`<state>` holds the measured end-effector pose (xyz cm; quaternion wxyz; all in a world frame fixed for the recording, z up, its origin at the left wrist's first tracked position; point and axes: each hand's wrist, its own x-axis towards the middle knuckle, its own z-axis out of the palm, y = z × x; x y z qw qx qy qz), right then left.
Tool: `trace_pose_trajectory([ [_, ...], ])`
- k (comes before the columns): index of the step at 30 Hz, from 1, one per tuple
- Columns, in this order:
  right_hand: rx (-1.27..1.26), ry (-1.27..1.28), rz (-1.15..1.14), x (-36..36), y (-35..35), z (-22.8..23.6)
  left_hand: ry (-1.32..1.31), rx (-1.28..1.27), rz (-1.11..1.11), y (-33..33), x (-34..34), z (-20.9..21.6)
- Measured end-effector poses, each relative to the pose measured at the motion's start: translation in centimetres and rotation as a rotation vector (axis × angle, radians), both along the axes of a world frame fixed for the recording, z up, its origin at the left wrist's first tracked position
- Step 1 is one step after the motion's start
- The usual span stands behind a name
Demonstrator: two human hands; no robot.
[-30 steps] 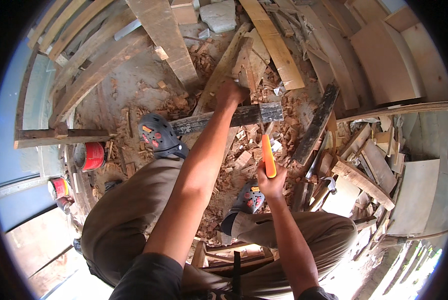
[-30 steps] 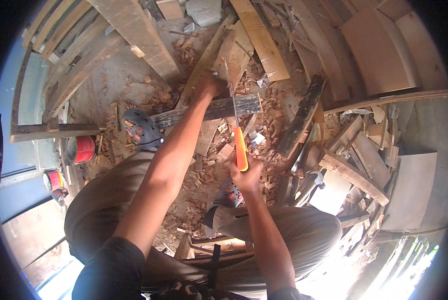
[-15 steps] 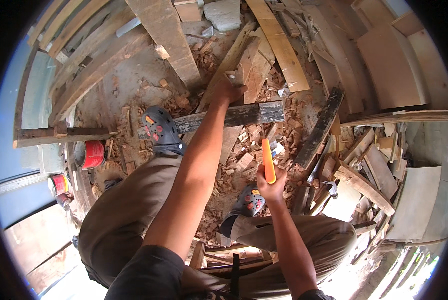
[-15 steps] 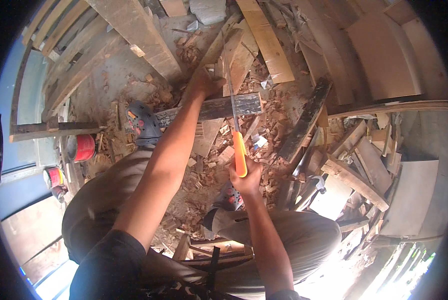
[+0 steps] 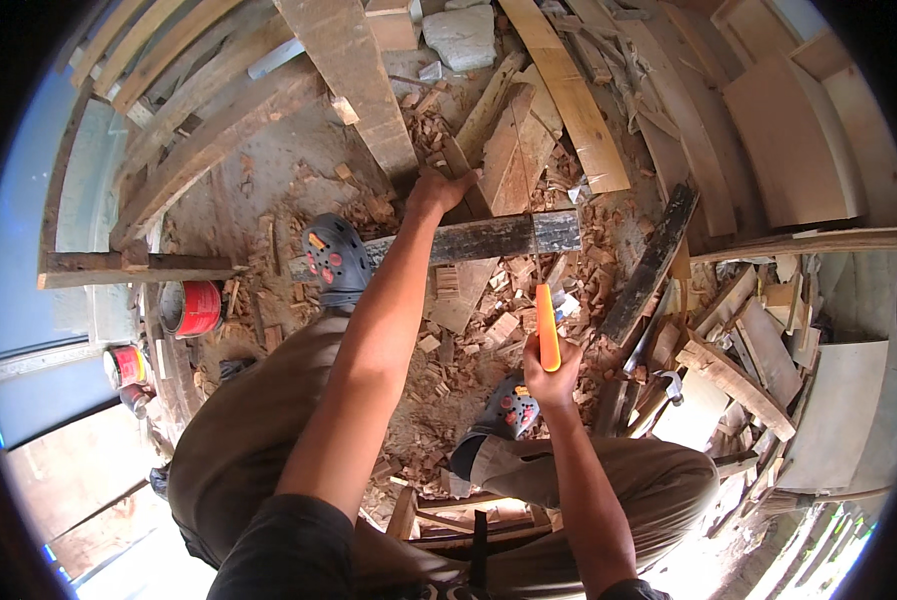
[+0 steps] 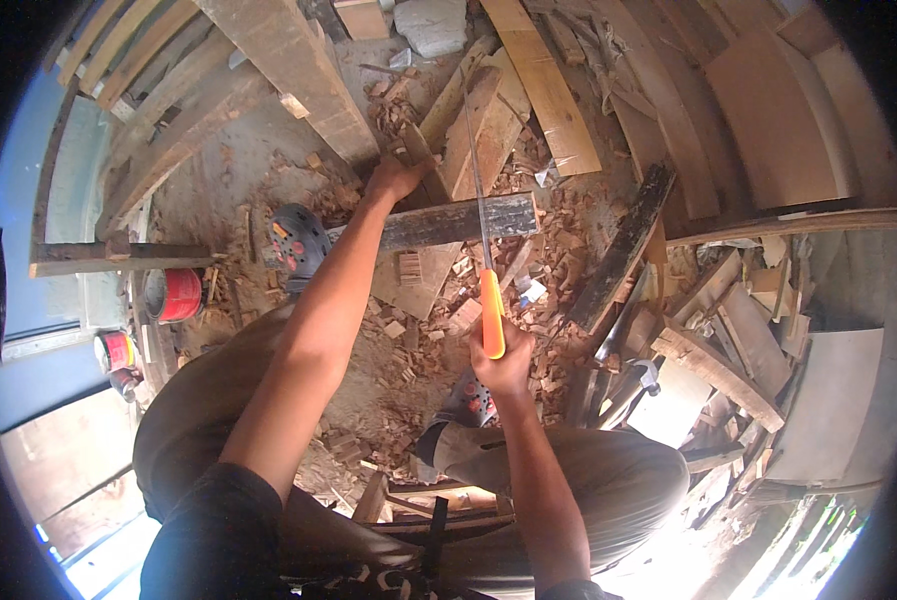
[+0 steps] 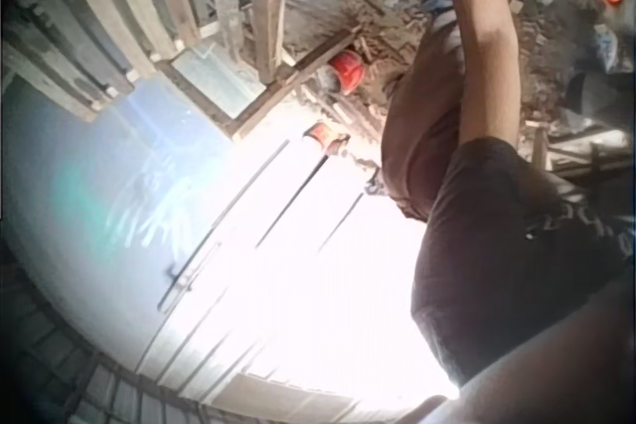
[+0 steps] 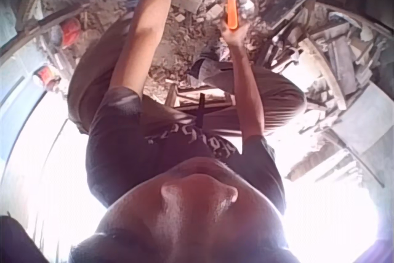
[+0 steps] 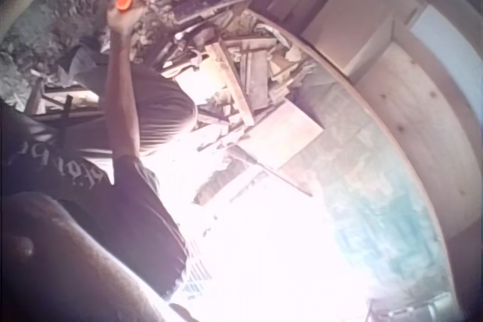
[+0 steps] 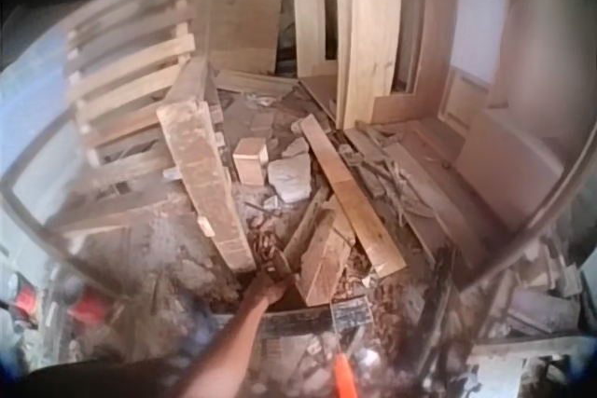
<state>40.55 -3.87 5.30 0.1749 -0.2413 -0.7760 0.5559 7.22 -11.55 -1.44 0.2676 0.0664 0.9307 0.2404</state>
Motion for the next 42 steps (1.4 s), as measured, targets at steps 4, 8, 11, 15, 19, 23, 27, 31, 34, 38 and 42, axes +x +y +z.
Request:
trace_pose_trajectory([
  [4, 0.039, 0.028, 0.036, -0.7, -0.7, 0.2, 0.102, -0.027, -0.028, -3.0, 0.4, -1.2],
  [8, 0.046, 0.004, -0.035, 0.2, 0.0, -0.5, 0.243, 0.008, -0.062, -3.4, 7.5, 1.3],
  [11, 0.048, -0.007, 0.002, -0.5, -0.3, 0.3, 0.304, -0.071, -0.081, -4.5, 7.7, 2.2],
  [15, 0.088, 0.010, 0.007, -2.4, -0.1, 2.1, 0.389, -0.046, -0.044, -4.8, 5.6, 2.6],
  [19, 0.066, -0.031, 0.002, -3.9, 0.5, 1.3, 0.485, 0.026, 0.006, -3.7, 4.5, 1.9],
  [23, -0.015, -0.054, -0.023, -4.2, -0.3, 0.9, 0.658, 0.166, 0.063, -4.5, 5.0, -0.7],
  [27, 0.010, -0.047, -0.009, -4.4, -0.1, 0.5, 0.758, 0.248, 0.163, -4.4, 4.9, -1.6],
  [31, 0.049, -0.035, -0.007, -5.1, -0.2, 1.1, 0.678, 0.189, 0.140, -4.0, 4.7, -1.3],
  [34, -0.017, -0.038, 0.006, -6.0, -0.2, 1.3, 0.684, 0.170, 0.170, -4.5, 4.2, -0.8],
  [38, 0.064, 0.019, -0.013, -7.5, 0.6, 2.3, 0.657, 0.196, 0.183, -3.8, 3.6, -0.9],
  [42, 0.118, 0.029, 0.029, -7.0, 0.7, 2.0, 0.699, 0.209, 0.163, -4.1, 3.5, -1.1],
])
